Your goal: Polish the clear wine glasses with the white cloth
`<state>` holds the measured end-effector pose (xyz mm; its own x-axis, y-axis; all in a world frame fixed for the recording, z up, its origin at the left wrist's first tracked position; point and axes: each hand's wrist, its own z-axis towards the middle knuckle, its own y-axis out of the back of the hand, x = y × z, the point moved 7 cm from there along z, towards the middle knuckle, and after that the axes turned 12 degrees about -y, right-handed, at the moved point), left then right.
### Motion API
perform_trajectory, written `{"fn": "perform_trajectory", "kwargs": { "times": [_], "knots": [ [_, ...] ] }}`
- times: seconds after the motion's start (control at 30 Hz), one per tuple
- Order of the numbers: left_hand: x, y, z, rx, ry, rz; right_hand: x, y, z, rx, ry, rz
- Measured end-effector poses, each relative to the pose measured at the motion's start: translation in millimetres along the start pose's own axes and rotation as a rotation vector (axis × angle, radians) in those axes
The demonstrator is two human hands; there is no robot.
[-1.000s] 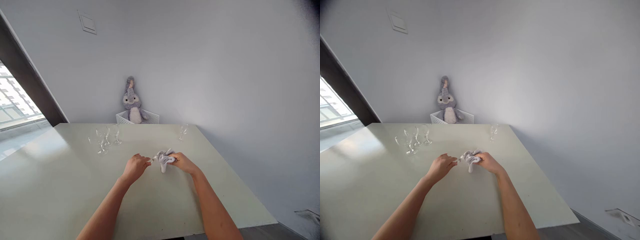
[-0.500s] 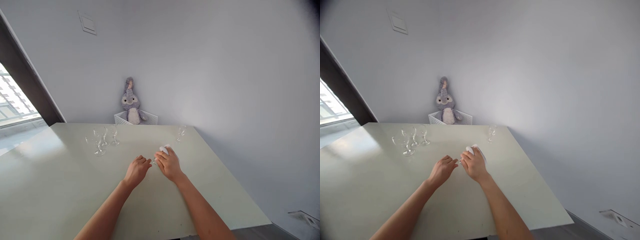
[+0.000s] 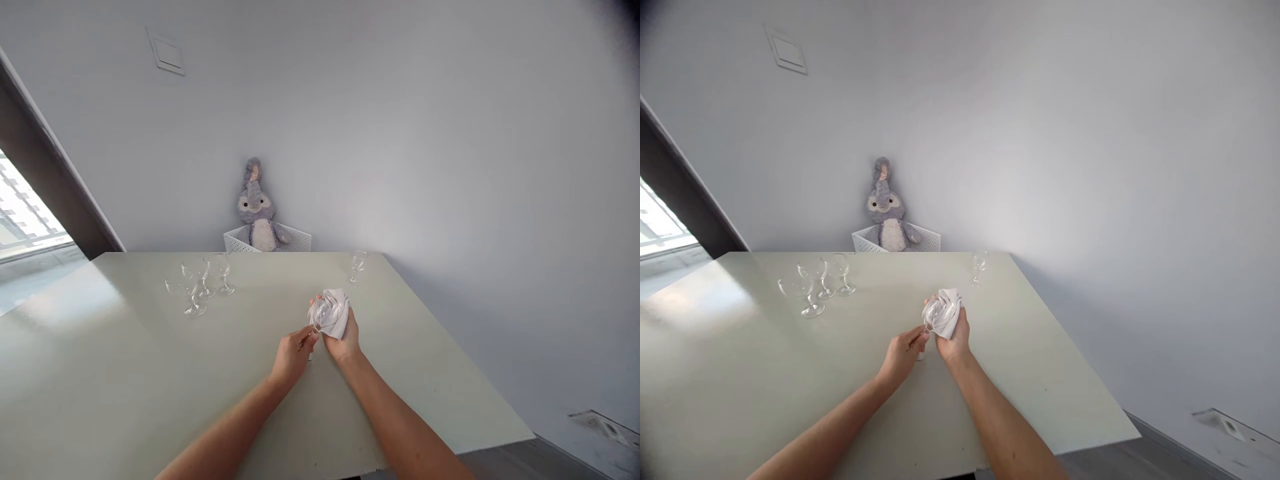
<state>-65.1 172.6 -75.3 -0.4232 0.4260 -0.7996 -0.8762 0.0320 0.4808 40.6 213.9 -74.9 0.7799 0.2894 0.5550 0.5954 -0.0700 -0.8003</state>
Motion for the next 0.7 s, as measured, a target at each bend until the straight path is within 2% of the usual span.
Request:
{"fn": "perform_trajectory", "kwargs": {
  "times": [0.17, 0.3, 0.37, 0.43, 0.53, 0.63, 0.7],
  "knots": [
    [-5, 4.0, -1, -0.077, 0.04, 0.035, -14, 1, -6, -0.077, 0.058, -0.055],
    [7, 15.0, 0, -0.169, 0.1, 0.078, -30, 0, -10, -0.103, 0.075, -0.251],
    [8, 19.2, 2, -0.212, 0.035, 0.117, -35, -6, -14, -0.058, 0.143, -0.391],
    [2, 19.1, 2, -0.225, -0.111, 0.216, -39, -11, -17, -0.018, 0.206, -0.509],
    [-9, 11.9, 1, -0.188, -0.261, 0.378, -43, -6, -12, -0.044, 0.187, -0.564],
    [-12, 12.1, 1, -0.153, -0.237, 0.39, -35, 7, -2, -0.115, 0.146, -0.572],
    [-9, 17.9, 4, -0.13, -0.18, 0.265, -23, 11, 0, -0.156, 0.186, -0.654]
  ]
}}
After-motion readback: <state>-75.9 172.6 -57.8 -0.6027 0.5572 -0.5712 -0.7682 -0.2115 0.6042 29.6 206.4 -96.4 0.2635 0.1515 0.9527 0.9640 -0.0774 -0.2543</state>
